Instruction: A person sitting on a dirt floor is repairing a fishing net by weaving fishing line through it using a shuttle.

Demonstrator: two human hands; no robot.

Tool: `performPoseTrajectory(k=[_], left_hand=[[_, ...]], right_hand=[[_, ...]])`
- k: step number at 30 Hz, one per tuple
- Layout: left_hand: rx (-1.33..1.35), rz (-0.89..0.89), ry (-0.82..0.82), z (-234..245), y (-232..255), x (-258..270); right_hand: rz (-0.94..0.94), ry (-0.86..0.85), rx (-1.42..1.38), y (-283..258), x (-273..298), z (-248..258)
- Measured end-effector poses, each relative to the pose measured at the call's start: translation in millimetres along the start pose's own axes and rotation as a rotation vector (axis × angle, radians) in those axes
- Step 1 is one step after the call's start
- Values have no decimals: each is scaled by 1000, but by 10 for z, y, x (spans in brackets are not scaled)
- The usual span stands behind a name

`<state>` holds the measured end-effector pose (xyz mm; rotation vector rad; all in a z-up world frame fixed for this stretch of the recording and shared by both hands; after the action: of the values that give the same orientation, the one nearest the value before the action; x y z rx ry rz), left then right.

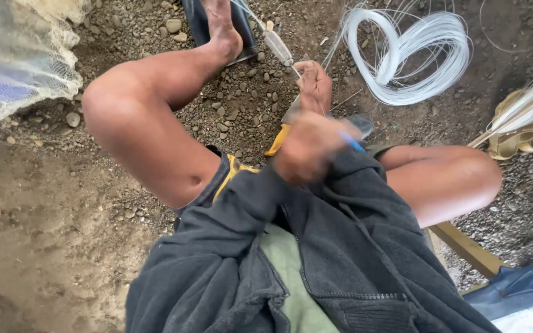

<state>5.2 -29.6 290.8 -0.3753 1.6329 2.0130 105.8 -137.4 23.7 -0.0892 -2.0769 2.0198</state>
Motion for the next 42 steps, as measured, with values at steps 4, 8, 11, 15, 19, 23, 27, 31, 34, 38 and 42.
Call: performPoseTrajectory(k=[4,8,11,15,19,23,27,31,34,38,42], left_hand=[[-125,730,384,732,-1725,534],[-7,1207,254,345,-2528,1150],[529,1239,629,308,-2714,1131],[939,991,1187,953,-3051,1309],[993,969,1340,1285,-3215,1482],[616,973,552,1088,-2609,800],[-189,701,80,414,-2598,825],[-81,724,186,84,-2795,873],[-33,563,267,14,-2622,653],[-122,503,333,58,-2557,637],[-94,529,315,17,-2561,641]], right_hand=[[-162,-40,-22,-304,-1,-176],[-186,-69,14,-287,86,-189],[-204,-43,8,-317,56,-172],[-543,185,-274,-191,81,19],[-593,232,-399,-15,58,86],[-500,144,-289,-203,18,36],[-249,-15,-7,-336,-59,-131],[-188,-37,-37,-289,-64,-118],[-240,-26,-54,-348,-31,-88],[-288,1,-44,-412,-24,-45],[-321,-6,-50,-418,-28,-100]])
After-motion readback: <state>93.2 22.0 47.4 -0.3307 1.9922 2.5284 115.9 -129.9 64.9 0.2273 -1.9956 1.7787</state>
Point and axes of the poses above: each hand's wrist, its own x-axis away from the middle knuckle, its own z-axis out of the back of the hand, y = z × x, the point moved 10 cm from there along -x, towards the middle knuckle, and after that the axes turned 6 degrees about y, right-handed, at the moved point
